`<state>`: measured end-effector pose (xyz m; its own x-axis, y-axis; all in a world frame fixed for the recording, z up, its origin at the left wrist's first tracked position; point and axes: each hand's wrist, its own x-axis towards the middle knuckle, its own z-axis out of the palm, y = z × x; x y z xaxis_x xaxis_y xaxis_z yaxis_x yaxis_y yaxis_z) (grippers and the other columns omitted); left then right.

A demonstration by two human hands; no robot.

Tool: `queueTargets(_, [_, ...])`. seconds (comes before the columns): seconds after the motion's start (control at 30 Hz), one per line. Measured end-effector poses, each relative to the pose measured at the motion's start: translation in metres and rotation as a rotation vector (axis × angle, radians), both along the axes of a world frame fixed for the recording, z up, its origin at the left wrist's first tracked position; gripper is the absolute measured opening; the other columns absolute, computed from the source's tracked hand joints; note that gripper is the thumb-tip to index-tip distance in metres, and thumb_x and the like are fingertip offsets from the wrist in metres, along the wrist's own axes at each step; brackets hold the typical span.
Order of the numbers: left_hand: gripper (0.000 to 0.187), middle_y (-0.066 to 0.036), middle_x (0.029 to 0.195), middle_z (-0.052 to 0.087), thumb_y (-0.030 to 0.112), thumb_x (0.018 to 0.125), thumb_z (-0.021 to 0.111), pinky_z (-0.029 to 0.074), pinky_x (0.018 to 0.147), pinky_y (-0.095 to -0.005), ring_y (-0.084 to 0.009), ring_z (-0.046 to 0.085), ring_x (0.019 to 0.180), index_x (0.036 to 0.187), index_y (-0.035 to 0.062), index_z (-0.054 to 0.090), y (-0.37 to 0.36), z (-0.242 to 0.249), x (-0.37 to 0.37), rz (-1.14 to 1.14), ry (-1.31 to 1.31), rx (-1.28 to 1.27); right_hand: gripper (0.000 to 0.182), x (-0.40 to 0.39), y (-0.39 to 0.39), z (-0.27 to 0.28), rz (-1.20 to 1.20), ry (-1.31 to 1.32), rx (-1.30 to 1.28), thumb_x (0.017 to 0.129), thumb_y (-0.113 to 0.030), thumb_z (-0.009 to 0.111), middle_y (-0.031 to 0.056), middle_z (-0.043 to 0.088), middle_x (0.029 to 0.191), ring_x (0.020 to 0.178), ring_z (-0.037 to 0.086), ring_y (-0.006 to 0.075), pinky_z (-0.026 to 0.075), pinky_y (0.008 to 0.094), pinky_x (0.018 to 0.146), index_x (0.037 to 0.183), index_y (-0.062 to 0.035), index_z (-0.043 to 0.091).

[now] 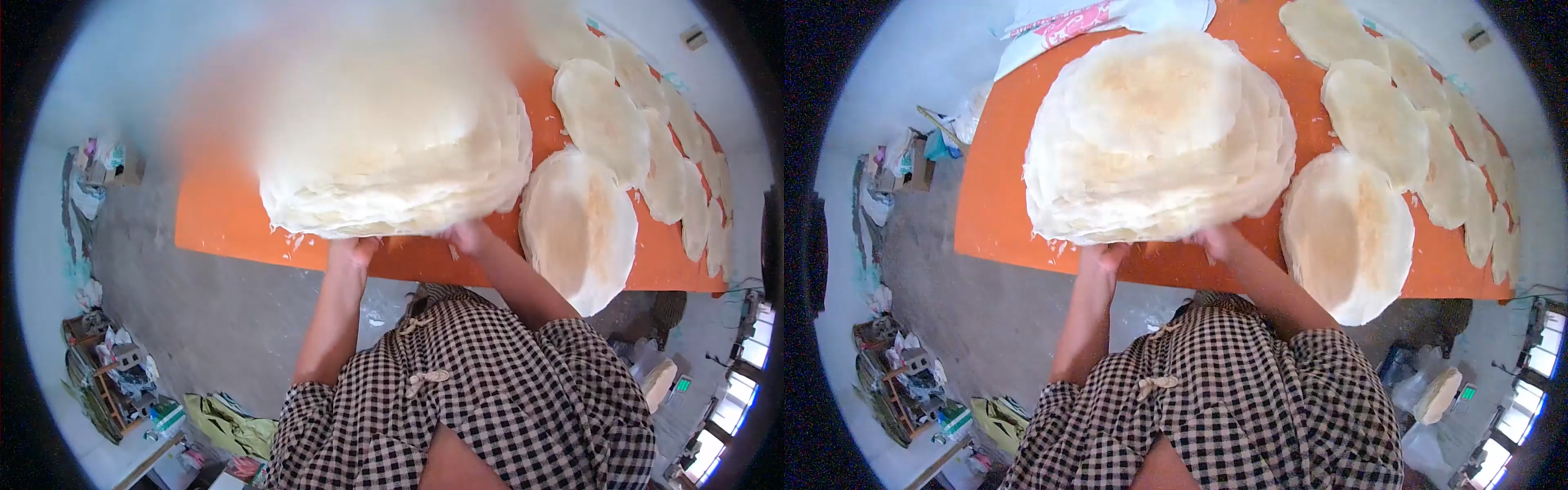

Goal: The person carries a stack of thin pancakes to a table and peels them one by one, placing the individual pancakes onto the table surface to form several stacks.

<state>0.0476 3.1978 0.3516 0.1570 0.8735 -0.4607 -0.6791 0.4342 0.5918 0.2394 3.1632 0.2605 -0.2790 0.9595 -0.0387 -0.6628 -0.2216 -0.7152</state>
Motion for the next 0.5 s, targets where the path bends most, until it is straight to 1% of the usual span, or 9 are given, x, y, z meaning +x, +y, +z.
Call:
queueTargets(0.07, [0.031, -0.009, 0.106, 0.052, 0.023, 0.086, 0.046, 0.051, 0.07, -0.0323, -0.0194, 0.056, 0.09, 0.112, 0.0062, 0.044, -0.009, 0.036, 0.009, 0.013, 0.124, 0.105, 0.027, -0.025, -0.007, 0.027, -0.094, 0.019, -0.118, 0.088, -0.021, 0.043, 0.0067, 0.056, 0.102, 0.084, 0.056, 0.015, 0.048, 0.027, 0.067, 0.111, -0.0078, 0.046])
queueTargets(0.1, [0.031, -0.008, 0.108, 0.051, 0.022, 0.087, 0.045, 0.052, 0.065, -0.0278, -0.0175, 0.055, 0.09, 0.113, 0.0056, 0.042, -0.015, 0.051, 0.01, -0.004, 0.228, 0.212, 0.027, -0.037, -0.01, 0.044, -0.143, 0.03, -0.181, 0.088, -0.021, 0.042, 0.007, 0.056, 0.103, 0.087, 0.056, 0.0156, 0.048, 0.028, 0.071, 0.112, -0.0082, 0.046])
queueTargets(0.17, [0.031, -0.007, 0.108, 0.051, 0.02, 0.087, 0.045, 0.051, 0.063, -0.0247, -0.0165, 0.055, 0.091, 0.113, 0.0053, 0.042, -0.026, 0.09, 0.019, -0.015, 0.301, 0.227, 0.028, -0.037, 0.014, 0.057, -0.19, 0.035, -0.258, 0.088, -0.022, 0.042, 0.0072, 0.056, 0.104, 0.088, 0.056, 0.0161, 0.048, 0.0285, 0.071, 0.112, -0.008, 0.046])
queueTargets(0.2, [0.031, -0.007, 0.108, 0.051, 0.02, 0.087, 0.045, 0.051, 0.062, -0.0232, -0.016, 0.054, 0.092, 0.113, 0.0051, 0.042, -0.029, 0.102, 0.022, -0.021, 0.34, 0.23, 0.028, -0.031, 0.031, 0.056, -0.189, 0.029, -0.268, 0.088, -0.022, 0.042, 0.0074, 0.056, 0.104, 0.088, 0.056, 0.0163, 0.048, 0.0287, 0.071, 0.112, -0.0079, 0.046])
queueTargets(0.3, [0.032, -0.008, 0.107, 0.051, 0.018, 0.085, 0.048, 0.05, 0.061, -0.0233, -0.0158, 0.054, 0.094, 0.113, 0.0045, 0.042, -0.033, 0.113, 0.023, -0.039, 0.356, 0.322, 0.029, -0.027, 0.07, 0.045, -0.153, -0.002, -0.297, 0.088, -0.023, 0.042, 0.0078, 0.056, 0.104, 0.088, 0.056, 0.0171, 0.048, 0.0294, 0.072, 0.112, -0.0076, 0.046])
queueTargets(0.37, [0.033, -0.009, 0.108, 0.051, 0.015, 0.084, 0.05, 0.05, 0.058, -0.024, -0.0155, 0.055, 0.091, 0.114, 0.0044, 0.041, -0.047, 0.124, 0.039, 0.074, 0.376, 0.264, 0.03, -0.046, 0.084, 0.034, -0.116, -0.044, -0.335, 0.088, -0.023, 0.042, 0.0081, 0.056, 0.104, 0.089, 0.056, 0.0176, 0.047, 0.0299, 0.072, 0.113, -0.0074, 0.046])
queueTargets(0.4, [0.034, -0.01, 0.108, 0.05, 0.014, 0.083, 0.051, 0.049, 0.057, -0.0244, -0.0153, 0.055, 0.089, 0.114, 0.0044, 0.041, -0.039, 0.123, 0.044, 0.131, 0.39, 0.222, 0.03, -0.057, 0.097, 0.023, -0.1, -0.053, -0.353, 0.088, -0.023, 0.042, 0.0082, 0.056, 0.104, 0.089, 0.055, 0.0178, 0.047, 0.0301, 0.072, 0.113, -0.0073, 0.046])
queueTargets(0.5, [0.029, -0.01, 0.099, 0.055, 0.012, 0.082, 0.053, 0.048, 0.054, -0.0249, -0.0154, 0.058, 0.075, 0.109, 0.0029, 0.045, -0.036, 0.094, 0.032, 0.067, 0.293, 0.089, 0.031, -0.084, 0.112, 0.005, -0.071, -0.089, -0.401, 0.087, -0.024, 0.042, 0.0087, 0.055, 0.104, 0.09, 0.055, 0.0186, 0.047, 0.0308, 0.073, 0.113, -0.007, 0.045])
